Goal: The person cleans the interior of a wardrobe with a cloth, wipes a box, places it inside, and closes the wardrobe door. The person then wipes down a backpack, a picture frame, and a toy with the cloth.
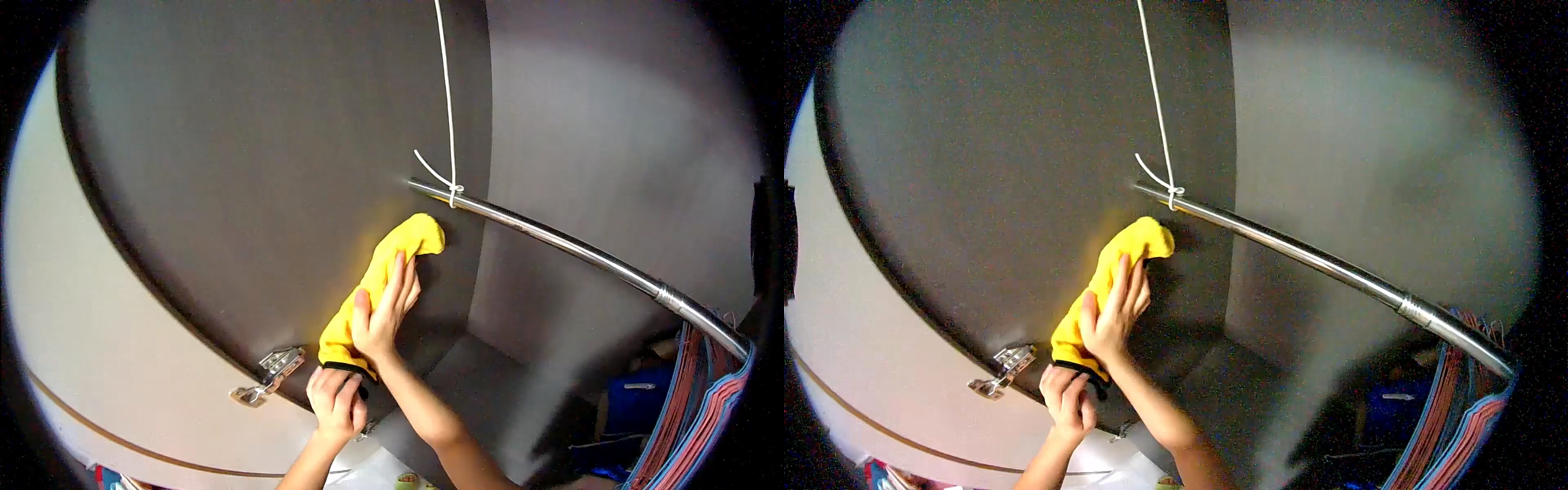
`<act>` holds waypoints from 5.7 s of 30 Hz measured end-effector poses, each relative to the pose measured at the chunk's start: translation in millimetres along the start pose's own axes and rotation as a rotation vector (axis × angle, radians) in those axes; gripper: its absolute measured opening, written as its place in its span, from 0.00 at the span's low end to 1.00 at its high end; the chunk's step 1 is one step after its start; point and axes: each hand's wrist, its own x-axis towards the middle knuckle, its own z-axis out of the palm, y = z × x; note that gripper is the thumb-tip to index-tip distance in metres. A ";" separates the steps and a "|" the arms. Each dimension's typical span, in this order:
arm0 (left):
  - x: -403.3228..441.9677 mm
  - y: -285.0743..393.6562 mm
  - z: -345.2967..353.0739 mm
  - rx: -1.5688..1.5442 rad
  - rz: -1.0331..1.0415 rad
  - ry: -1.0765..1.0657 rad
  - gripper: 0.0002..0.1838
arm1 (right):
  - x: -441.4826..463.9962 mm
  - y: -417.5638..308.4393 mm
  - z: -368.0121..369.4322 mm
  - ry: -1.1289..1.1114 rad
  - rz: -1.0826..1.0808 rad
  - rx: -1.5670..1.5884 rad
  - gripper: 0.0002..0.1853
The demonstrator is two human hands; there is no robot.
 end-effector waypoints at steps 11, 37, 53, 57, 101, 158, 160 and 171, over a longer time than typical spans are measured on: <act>-58.8 -4.8 23.4 0.020 -0.047 -0.432 0.21 | -251.9 261.3 -13.7 0.149 0.927 0.202 0.37; -143.5 -0.9 -42.2 0.084 -0.291 -0.208 0.15 | -381.8 124.3 -11.5 -0.195 0.449 -0.145 0.38; -103.2 -9.9 24.1 0.033 -0.229 -0.457 0.28 | -182.8 62.3 9.5 -0.206 0.513 -0.241 0.36; -92.5 -30.3 58.0 0.073 -0.233 -0.428 0.30 | -145.5 112.0 16.9 -0.170 0.072 -0.348 0.36; -257.0 -7.0 225.8 -0.166 -0.268 -0.805 0.12 | -455.4 395.1 -79.7 -0.768 0.500 -0.408 0.16; -202.8 -20.3 309.3 0.037 -0.131 -0.651 0.23 | -135.6 455.5 -24.5 0.080 0.409 -0.100 0.26; -217.7 -16.4 313.9 0.077 -0.099 -0.648 0.23 | -192.0 512.9 -33.6 0.080 0.623 -0.186 0.26; -278.3 29.2 286.0 -0.031 -0.200 -0.685 0.23 | -375.3 546.3 -44.0 0.069 1.008 -0.417 0.22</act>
